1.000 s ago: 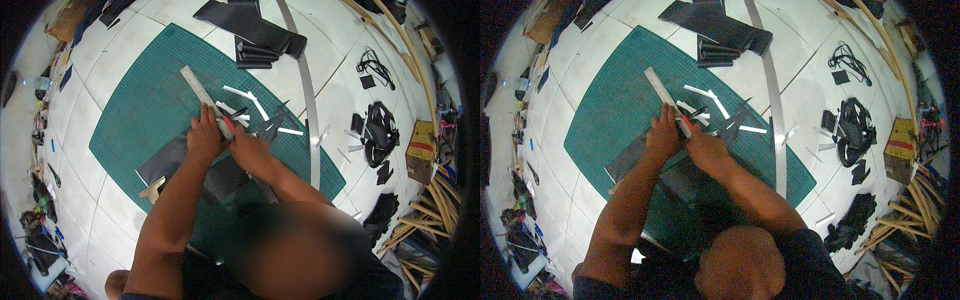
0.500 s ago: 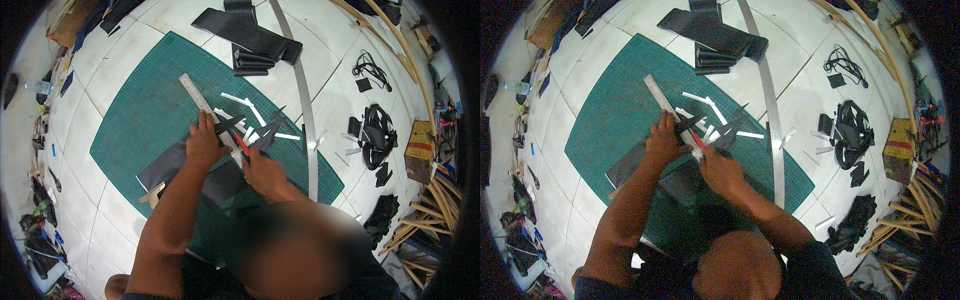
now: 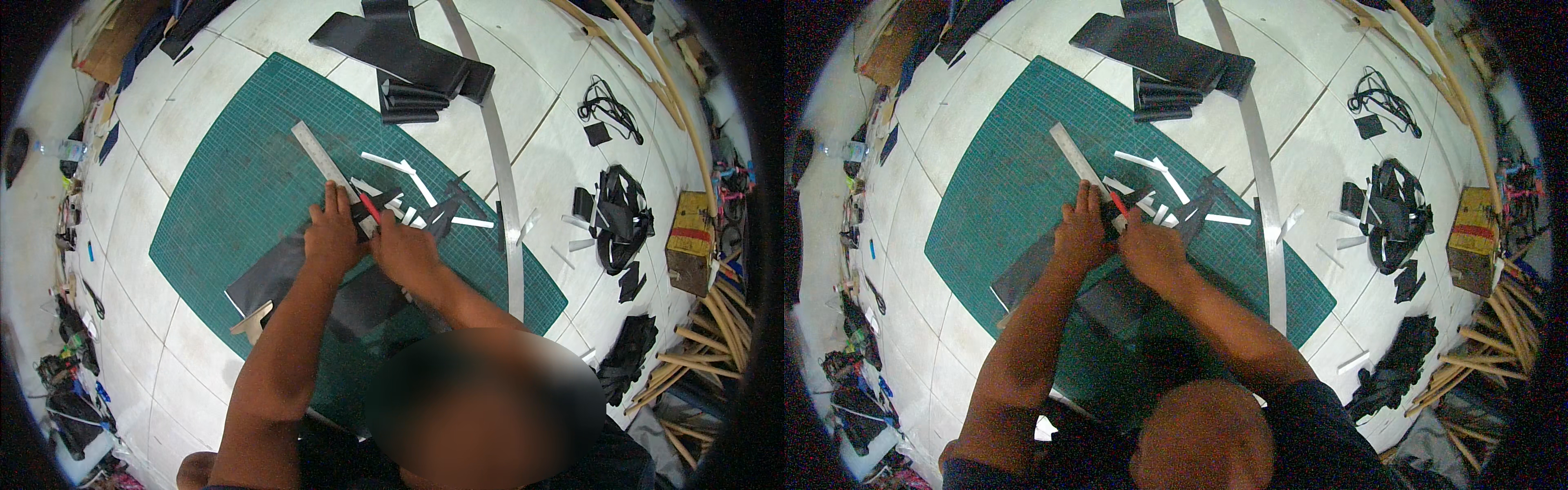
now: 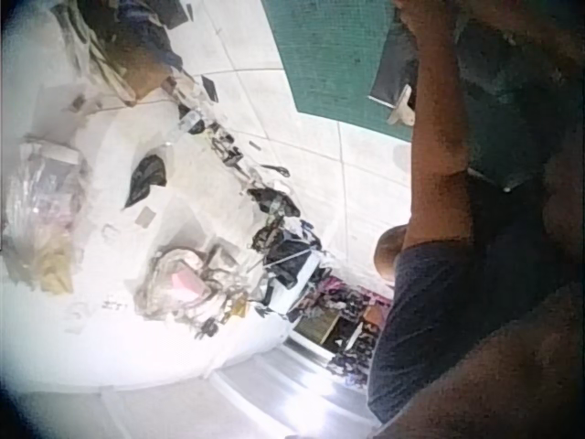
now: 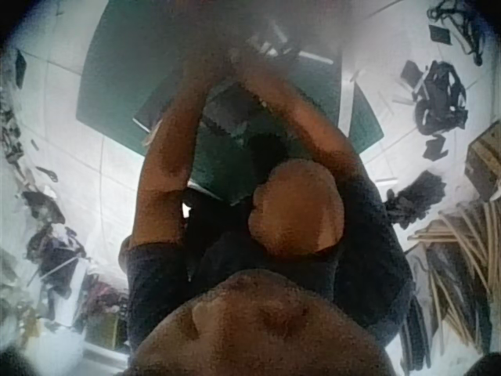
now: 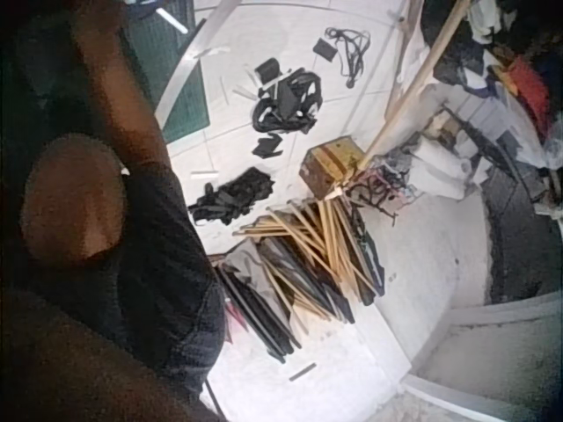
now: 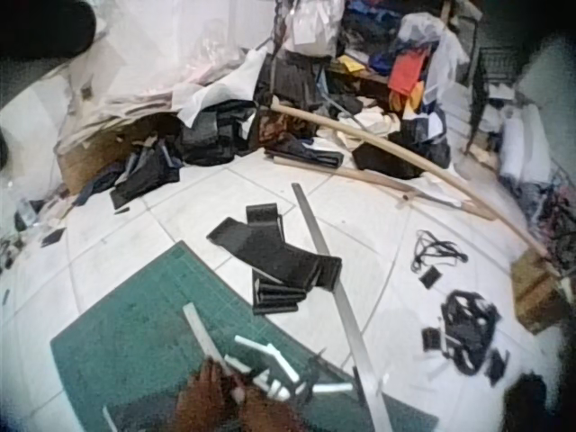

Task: The person cuts strips from a sheet of black material using a utility knife and a metal ruler on a green cutting mat. They use a clipboard to hold and organize the material while cutting.

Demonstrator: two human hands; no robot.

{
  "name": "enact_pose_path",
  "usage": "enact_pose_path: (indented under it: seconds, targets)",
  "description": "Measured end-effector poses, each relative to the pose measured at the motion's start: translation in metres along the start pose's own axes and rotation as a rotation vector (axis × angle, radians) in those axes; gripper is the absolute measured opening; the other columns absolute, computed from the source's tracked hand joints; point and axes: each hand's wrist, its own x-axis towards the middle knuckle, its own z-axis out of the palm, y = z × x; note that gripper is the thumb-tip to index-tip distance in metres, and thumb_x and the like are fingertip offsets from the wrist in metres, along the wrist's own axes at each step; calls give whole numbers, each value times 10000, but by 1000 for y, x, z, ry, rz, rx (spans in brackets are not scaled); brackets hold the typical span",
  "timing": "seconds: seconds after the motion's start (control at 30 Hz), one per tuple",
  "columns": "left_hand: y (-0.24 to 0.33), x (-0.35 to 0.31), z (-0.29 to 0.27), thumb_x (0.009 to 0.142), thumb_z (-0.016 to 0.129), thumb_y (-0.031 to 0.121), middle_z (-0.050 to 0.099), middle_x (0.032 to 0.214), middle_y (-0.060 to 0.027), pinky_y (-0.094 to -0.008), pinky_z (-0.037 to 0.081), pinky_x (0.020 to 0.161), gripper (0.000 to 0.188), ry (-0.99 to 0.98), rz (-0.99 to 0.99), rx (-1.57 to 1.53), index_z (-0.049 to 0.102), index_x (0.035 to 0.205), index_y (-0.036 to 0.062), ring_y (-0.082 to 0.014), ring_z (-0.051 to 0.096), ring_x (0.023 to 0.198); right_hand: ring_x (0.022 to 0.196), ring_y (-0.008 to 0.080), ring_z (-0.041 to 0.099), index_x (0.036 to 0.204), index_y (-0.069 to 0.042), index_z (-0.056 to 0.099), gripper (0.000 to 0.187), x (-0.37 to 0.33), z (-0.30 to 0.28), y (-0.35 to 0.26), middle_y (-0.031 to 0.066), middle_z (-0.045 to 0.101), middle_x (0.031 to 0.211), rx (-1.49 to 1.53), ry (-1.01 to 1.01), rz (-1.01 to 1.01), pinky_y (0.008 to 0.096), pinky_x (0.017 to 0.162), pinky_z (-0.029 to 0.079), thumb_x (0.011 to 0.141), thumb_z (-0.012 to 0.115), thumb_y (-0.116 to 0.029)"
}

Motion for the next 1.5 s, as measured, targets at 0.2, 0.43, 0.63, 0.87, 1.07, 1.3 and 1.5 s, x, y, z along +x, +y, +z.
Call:
enact_pose_path:
  seconds: [0.2,0.43,0.63,0.87,1.07,1.3,1.5]
  targets:
    - [-1,-2,8,712,860,494,192,1645,-188,-462,592,915,1184,85,25,-30,204,1556,-15,-432,479,1306,747,399,729,1155,21,489,328,-3,4,4,226,723,813,-33,-26,-21,556,663,555,966,497,-246]
    - [0,-5,-4,666,900,461,170,1651,-192,-509,576,938,1217,45,0,-70,210,1553,-6,-474,433,1351,766,435,721,1168,23,468,345,-70,-5,27,257,714,831,-42,-230,102,560,687,553,992,492,-273]
    - [0,1,1,659,910,442,158,1654,-184,-522,558,969,1225,44,12,-103,204,1561,8,-474,417,1361,738,425,714,1190,35,460,374,-98,-17,40,247,702,799,-125,-225,87,545,670,550,1008,507,-288]
    - [2,0,-2,664,905,452,173,1649,-173,-515,557,970,1230,22,-4,-78,194,1565,10,-452,433,1346,735,409,719,1141,33,480,337,-35,-11,15,234,694,770,3,-5,7,540,662,554,996,535,-266]
    - [3,-3,-6,706,876,460,160,1652,-179,-512,554,968,1194,-30,-20,-25,183,1568,9,-451,427,1348,740,408,733,1093,19,496,288,-1,7,8,238,720,807,-33,16,-25,560,638,562,945,550,-221]
    - [1,-1,6,692,886,447,196,1639,-198,-514,566,950,1196,77,22,-71,192,1560,5,-466,445,1333,762,409,732,1125,11,504,322,-3,5,6,240,722,838,-48,14,-36,560,656,561,939,566,-244]
    - [0,-4,0,650,915,429,205,1637,-197,-514,575,941,1202,64,-7,-97,231,1541,2,-481,429,1349,781,422,724,1175,17,472,348,-77,-5,29,244,713,837,-30,-193,67,557,692,553,975,551,-257]
